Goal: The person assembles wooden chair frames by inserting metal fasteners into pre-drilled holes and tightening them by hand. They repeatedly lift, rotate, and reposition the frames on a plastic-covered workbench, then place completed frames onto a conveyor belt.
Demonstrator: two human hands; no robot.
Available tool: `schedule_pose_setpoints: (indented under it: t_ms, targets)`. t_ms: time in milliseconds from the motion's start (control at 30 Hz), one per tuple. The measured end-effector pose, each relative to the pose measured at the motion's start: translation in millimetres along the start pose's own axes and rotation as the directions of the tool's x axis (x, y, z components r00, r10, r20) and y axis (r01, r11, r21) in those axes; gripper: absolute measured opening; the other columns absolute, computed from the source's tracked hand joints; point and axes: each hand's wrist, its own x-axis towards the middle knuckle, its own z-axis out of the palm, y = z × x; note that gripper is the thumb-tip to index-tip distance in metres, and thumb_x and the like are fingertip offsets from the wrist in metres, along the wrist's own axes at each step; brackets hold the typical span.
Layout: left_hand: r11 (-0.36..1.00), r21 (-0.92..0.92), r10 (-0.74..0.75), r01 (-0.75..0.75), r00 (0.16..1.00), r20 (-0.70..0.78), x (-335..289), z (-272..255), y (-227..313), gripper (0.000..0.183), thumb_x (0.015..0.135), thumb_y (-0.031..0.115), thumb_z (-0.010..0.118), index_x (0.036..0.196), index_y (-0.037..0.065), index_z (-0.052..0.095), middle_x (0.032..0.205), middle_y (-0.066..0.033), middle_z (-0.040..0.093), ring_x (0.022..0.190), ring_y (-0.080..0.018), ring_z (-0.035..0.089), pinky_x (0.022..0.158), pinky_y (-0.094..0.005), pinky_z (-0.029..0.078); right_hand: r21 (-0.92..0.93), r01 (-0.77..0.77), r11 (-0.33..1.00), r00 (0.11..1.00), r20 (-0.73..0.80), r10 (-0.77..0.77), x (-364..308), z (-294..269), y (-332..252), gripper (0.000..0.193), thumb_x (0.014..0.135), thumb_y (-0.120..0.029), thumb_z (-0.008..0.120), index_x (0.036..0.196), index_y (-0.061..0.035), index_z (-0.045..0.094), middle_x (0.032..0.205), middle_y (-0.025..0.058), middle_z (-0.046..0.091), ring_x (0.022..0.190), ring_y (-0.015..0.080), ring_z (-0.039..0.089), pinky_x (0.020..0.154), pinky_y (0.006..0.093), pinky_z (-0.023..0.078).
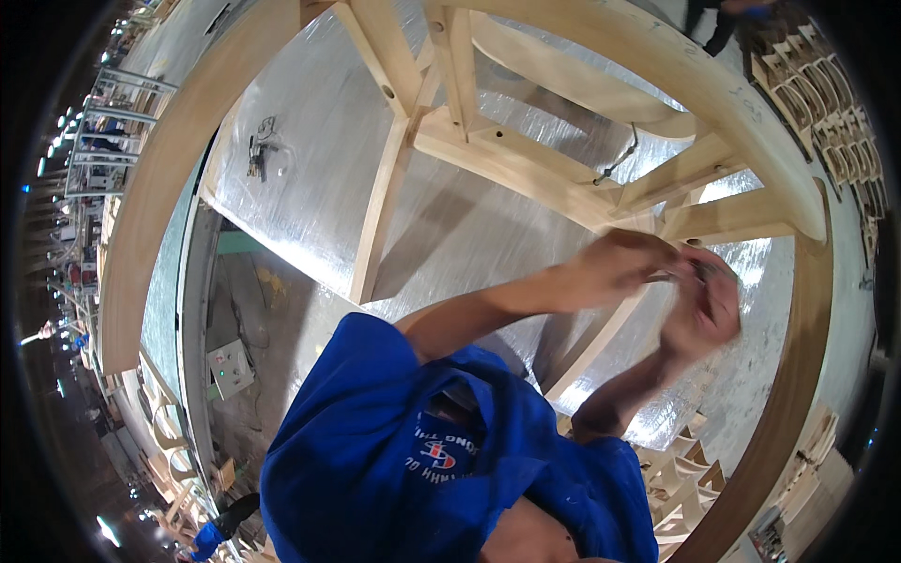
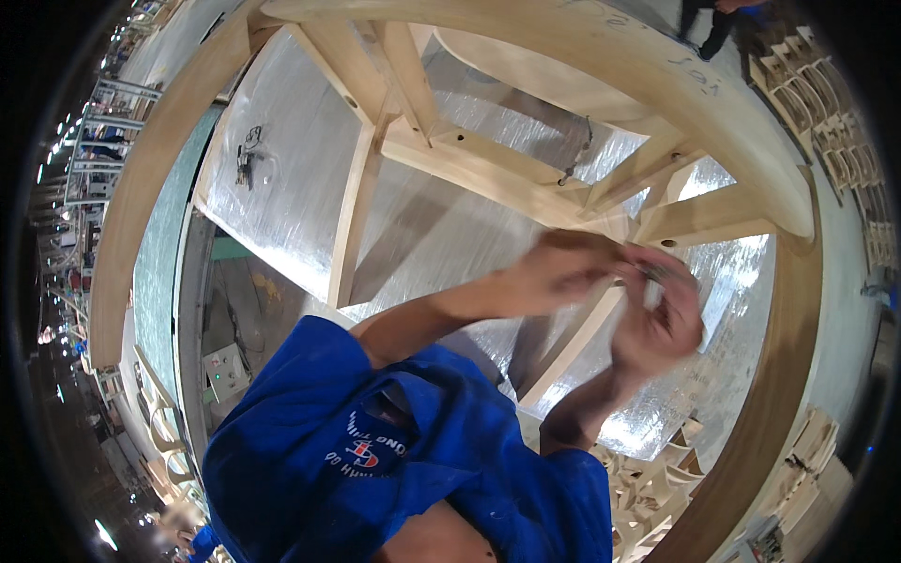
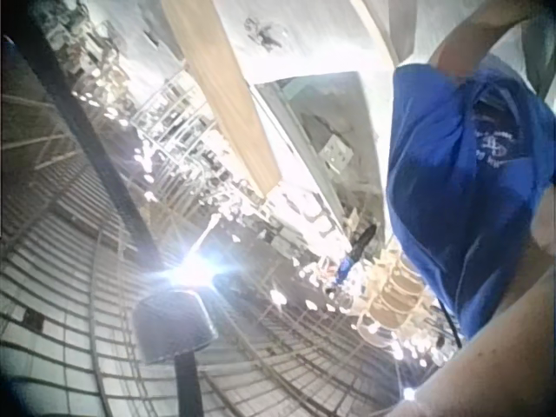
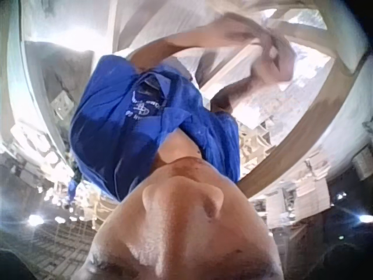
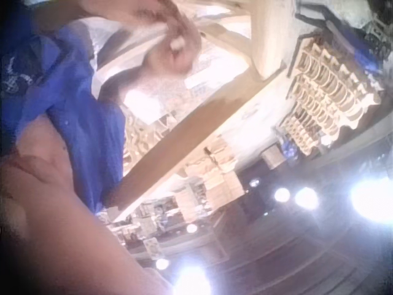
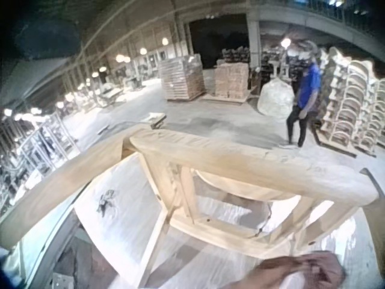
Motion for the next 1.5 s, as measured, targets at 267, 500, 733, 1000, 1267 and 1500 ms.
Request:
schedule_pose_setpoints:
  t_ms: [267,500,733,1000,1267,1500]
  targets:
    - [0.808,0.272,-0.447,0.523,0.845,-0.294,-86.4,-128.3,7.1,0.022,0.078,-0.009,0.062,0.098,-0.002,0.067,0.089,-0.0077,0.07,0.077,-0.0141,0.066,0.067,-0.0277,0.053,0.303,-0.226,0.926,0.875,0.481,0.056,2.0,106.5,-7.9,0.039,0.071,0.0,0.076,0.106,0.0022,0.061,0.094,0.0125,0.067,0.083,0.0165,0.066,0.069,0.0275,0.055]
    - [0.938,0.208,0.065,0.277,0.449,-0.891,-72.6,-270.2,-24.9,0.007,0.083,-0.009,0.058,0.09,-0.007,0.059,0.086,-0.0109,0.067,0.079,-0.0155,0.065,0.073,-0.0271,0.053,-0.295,-0.263,0.919,0.948,-0.253,0.19,13.8,135.6,47.4,0.027,0.079,-0.01,0.073,0.1,0.0021,0.062,0.085,0.0126,0.068,0.072,0.017,0.066,0.068,0.0273,0.054]
    - [0.814,0.425,0.171,0.397,0.535,-0.827,-94.2,-277.3,-92.5,0.012,0.08,-0.006,0.065,0.087,0.001,0.058,0.101,-0.0082,0.058,0.087,-0.0163,0.059,0.075,-0.0278,0.05,-0.12,-0.348,0.93,0.906,-0.297,0.3,11.5,150.7,41.4,0.009,0.085,-0.006,0.063,0.086,0.003,0.063,0.075,0.0128,0.067,0.066,0.0227,0.066,0.064,0.0301,0.054]
    - [0.935,0.248,0.152,0.252,0.346,-0.926,-67.0,-259.6,-79.7,0.021,0.076,-0.001,0.073,0.092,-0.001,0.058,0.095,-0.0078,0.061,0.086,-0.0145,0.059,0.076,-0.0247,0.048,-0.162,-0.293,0.942,0.92,-0.315,0.232,12.5,137.2,52.7,0.01,0.084,-0.005,0.062,0.09,0.0018,0.065,0.082,0.0131,0.068,0.071,0.0233,0.068,0.065,0.0292,0.054]
    - [0.976,0.143,0.076,0.165,0.361,-0.93,-61.4,-253.8,-71.8,0.023,0.088,0.004,0.062,0.107,-0.007,0.055,0.099,-0.0139,0.065,0.09,-0.0149,0.061,0.081,-0.026,0.049,0.465,-0.061,0.883,0.991,0.136,-0.004,74.5,182.0,32.1,0.014,0.084,0.0,0.059,0.097,0.0033,0.065,0.078,0.0139,0.068,0.069,0.0145,0.066,0.064,0.0265,0.053]
    - [0.904,0.237,0.147,0.357,0.261,-0.954,-54.3,-249.6,-76.0,0.034,0.089,0.01,0.063,0.116,-0.003,0.046,0.099,-0.0129,0.061,0.092,-0.0209,0.061,0.088,-0.0322,0.05,0.317,-0.166,0.934,0.926,0.376,0.037,72.9,222.3,40.1,0.01,0.083,-0.006,0.064,0.087,0.0036,0.066,0.072,0.0136,0.066,0.064,0.0166,0.064,0.061,0.0267,0.05]
